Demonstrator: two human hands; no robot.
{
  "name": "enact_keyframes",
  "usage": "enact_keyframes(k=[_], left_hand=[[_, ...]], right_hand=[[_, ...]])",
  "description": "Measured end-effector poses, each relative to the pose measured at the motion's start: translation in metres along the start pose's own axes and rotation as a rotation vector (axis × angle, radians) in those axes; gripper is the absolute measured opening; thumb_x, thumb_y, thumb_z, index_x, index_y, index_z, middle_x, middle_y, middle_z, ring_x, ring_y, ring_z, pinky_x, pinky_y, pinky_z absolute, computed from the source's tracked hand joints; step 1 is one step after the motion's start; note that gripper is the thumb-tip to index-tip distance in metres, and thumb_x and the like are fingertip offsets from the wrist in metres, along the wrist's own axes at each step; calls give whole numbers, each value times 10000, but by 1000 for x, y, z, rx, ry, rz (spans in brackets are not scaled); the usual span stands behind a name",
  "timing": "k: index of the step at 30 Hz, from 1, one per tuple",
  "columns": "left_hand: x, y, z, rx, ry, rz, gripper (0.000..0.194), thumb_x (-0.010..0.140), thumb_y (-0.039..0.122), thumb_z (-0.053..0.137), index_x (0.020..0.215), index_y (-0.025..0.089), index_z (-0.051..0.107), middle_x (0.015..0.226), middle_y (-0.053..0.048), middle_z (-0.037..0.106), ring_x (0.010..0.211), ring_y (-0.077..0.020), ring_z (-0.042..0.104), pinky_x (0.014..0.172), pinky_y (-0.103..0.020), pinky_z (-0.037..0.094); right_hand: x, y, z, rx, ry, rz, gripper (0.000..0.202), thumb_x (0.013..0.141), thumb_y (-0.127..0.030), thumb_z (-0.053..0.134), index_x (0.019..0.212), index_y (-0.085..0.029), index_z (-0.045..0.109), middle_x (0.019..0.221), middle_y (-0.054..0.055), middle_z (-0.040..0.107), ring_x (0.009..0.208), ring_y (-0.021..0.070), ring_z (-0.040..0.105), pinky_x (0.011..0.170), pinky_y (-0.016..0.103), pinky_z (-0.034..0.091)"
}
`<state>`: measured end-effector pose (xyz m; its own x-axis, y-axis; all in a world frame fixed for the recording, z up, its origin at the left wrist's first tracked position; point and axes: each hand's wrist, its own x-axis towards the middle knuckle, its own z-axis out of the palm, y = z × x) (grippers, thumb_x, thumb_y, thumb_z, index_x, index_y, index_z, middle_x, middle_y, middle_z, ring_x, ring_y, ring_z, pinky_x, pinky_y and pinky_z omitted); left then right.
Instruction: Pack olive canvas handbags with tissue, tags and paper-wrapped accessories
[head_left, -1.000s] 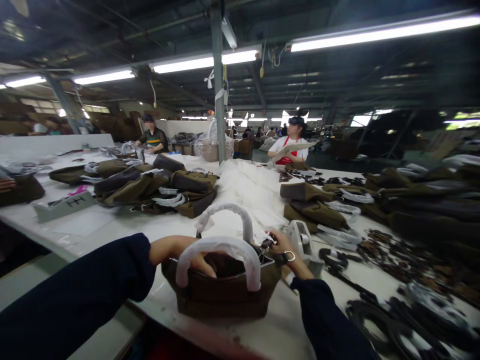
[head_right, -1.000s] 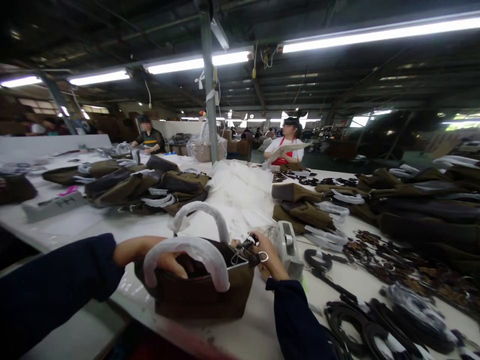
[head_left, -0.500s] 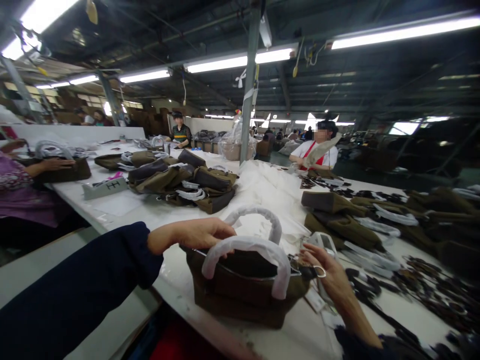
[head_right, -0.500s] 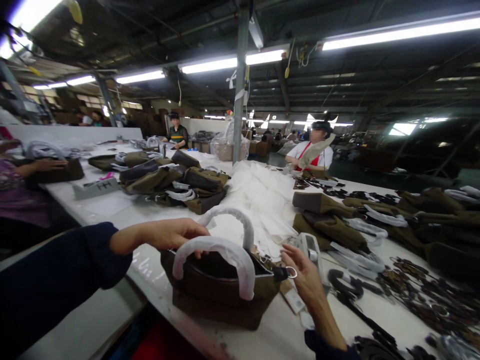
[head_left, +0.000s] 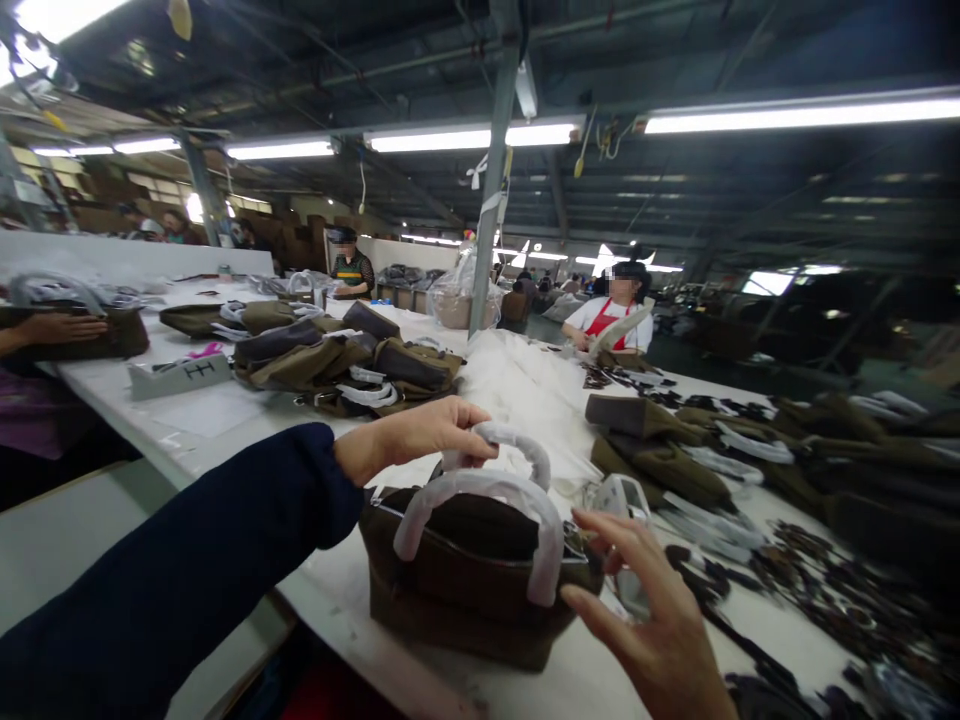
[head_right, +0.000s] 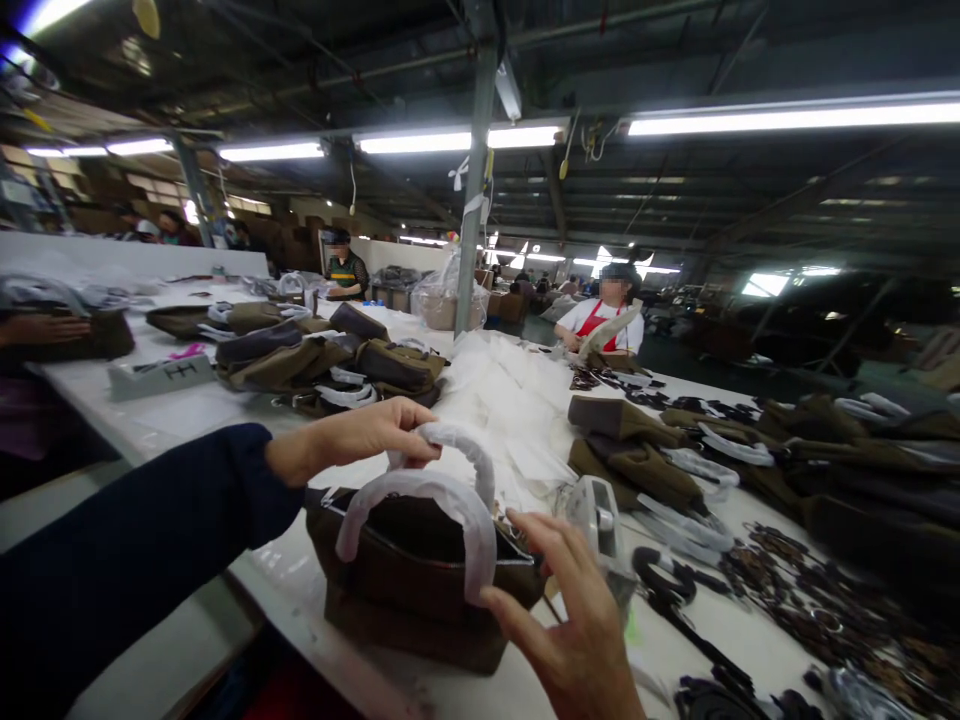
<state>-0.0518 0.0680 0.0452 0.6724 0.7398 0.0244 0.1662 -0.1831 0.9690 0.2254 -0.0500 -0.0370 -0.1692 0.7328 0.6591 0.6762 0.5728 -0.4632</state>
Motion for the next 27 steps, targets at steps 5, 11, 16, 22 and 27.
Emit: enact_keyframes(k=[5,11,16,22,27], left_hand=[[15,15,3,-354,253,42,209,719,249,758,661,123,602,602,18,556,475,-58,485,511,-198,429],[15,26,16,-614,523,216,98,770,152,707,747,85,638,685,-17,591,556,-76,544,542,-195,466],[12,36,27,-833,459,268,87,854,148,607,808,86,647,789,-58,640,667,-107,610,686,-235,530],[10,41,31,-897,427,262,264,930,299,513,959,74,648,974,-140,682,930,-205,668,852,-311,531],[5,41,39,-899,344,322,324,923,345,524,1100,93,623,1147,-159,651,1136,-238,597,1037,-355,432]], right_hand=[[-5,4,1,71,161,194,325,872,-409,612,1163,-266,630,1141,47,658,802,175,633,748,298,521],[-11,29,9,283,205,496,394,870,-532,558,1112,-241,669,1143,53,698,1047,237,635,871,302,507],[-9,45,26,660,252,703,553,873,-584,545,1299,-233,568,1269,90,647,1080,268,629,820,343,544],[-9,46,36,841,130,705,635,895,-604,500,1430,-271,424,1323,112,607,1169,285,598,963,441,493],[-8,42,40,762,-46,623,679,888,-604,506,1481,-324,329,1425,101,520,1289,287,506,1022,467,451]])
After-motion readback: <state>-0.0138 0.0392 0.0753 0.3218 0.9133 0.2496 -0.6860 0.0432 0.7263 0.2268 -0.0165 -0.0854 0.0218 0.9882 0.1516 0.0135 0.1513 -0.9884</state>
